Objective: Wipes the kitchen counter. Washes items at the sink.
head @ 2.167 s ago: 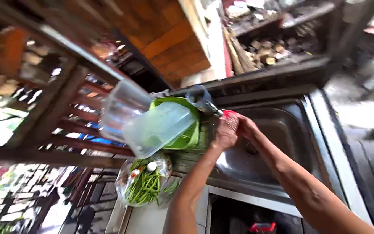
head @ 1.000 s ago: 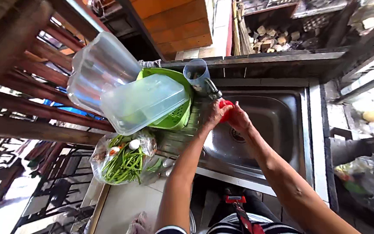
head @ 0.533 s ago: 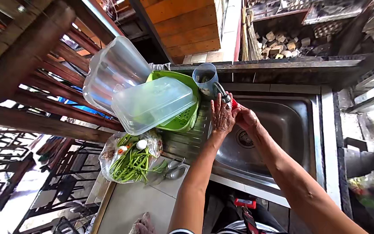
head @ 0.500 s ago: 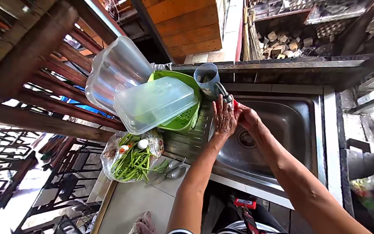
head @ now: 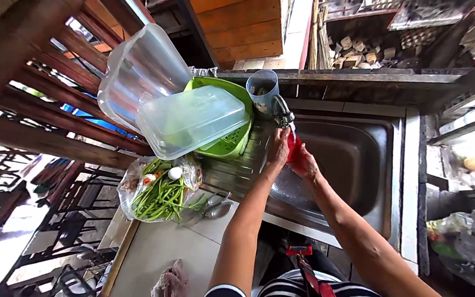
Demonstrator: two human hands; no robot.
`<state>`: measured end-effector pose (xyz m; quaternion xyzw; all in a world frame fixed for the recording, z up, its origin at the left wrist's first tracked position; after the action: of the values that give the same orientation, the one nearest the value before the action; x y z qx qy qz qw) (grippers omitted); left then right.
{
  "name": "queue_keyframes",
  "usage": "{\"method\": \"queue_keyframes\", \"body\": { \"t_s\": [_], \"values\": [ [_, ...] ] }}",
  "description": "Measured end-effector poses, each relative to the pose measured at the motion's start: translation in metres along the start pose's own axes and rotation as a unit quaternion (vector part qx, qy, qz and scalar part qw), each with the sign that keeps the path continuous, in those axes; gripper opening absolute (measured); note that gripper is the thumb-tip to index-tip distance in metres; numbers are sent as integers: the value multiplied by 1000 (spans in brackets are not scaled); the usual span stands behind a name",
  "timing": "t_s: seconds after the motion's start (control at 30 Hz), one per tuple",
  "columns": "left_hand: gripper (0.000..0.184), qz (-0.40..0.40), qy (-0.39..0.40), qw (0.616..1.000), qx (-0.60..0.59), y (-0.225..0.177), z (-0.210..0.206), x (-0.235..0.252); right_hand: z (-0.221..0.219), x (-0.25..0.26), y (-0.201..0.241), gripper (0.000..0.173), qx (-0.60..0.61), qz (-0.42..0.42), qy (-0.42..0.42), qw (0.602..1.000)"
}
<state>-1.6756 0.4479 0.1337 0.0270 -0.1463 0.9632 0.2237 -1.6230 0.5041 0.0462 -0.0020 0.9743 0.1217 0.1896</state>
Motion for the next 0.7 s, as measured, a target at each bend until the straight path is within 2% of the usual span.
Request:
{"method": "queue_keyframes", "body": {
  "t_s": [0.1, 0.17, 0.23, 0.3, 0.33, 0.4, 0.5, 0.53, 0.6, 0.7],
  "values": [
    [55, -68, 4, 992, 110, -14, -29, -18, 0, 4, 14, 47, -53, 10, -2, 999],
    [47, -159, 7, 981, 114, -24, -30, -37, -5, 8, 26, 43, -113, 9, -8, 993],
    [35, -238, -32, 966, 96, -27, -17, -53, -11, 12, 34, 43, -164, -19, 23, 986],
    [29, -254, -69, 963, 50, -23, 5, -52, -16, 16, 35, 44, -168, -45, 43, 984],
    [27, -223, -46, 974, 10, -19, 14, -44, -17, 16, 35, 46, -153, -49, 38, 986],
    [27, -98, 31, 988, -114, -7, 20, -15, -13, 13, 33, 47, -111, -38, -5, 993],
    [28, 71, 61, 953, -289, 13, 11, 19, -7, 5, 31, 43, -85, -2, -30, 996],
    [27, 116, 49, 925, -358, 21, 4, 24, -5, 5, 31, 43, -75, 5, -30, 997],
    [35, 232, 55, 837, -492, 34, -8, 16, -5, 0, 36, 40, -77, 7, -40, 996],
    [66, 412, 90, 687, -592, 47, -42, -8, -5, -22, 61, 38, -178, 26, -102, 978]
  ]
}}
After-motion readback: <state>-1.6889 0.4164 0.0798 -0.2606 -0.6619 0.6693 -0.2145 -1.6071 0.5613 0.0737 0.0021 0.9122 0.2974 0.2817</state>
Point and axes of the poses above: each hand's wrist, its own x-axis towards the middle knuckle, its own z-axis out of the back of the hand, y = z × x, the point moved 9 cm from there along x, towards the middle knuckle, and after that the axes turned 13 degrees about x, right-handed, at the moved point
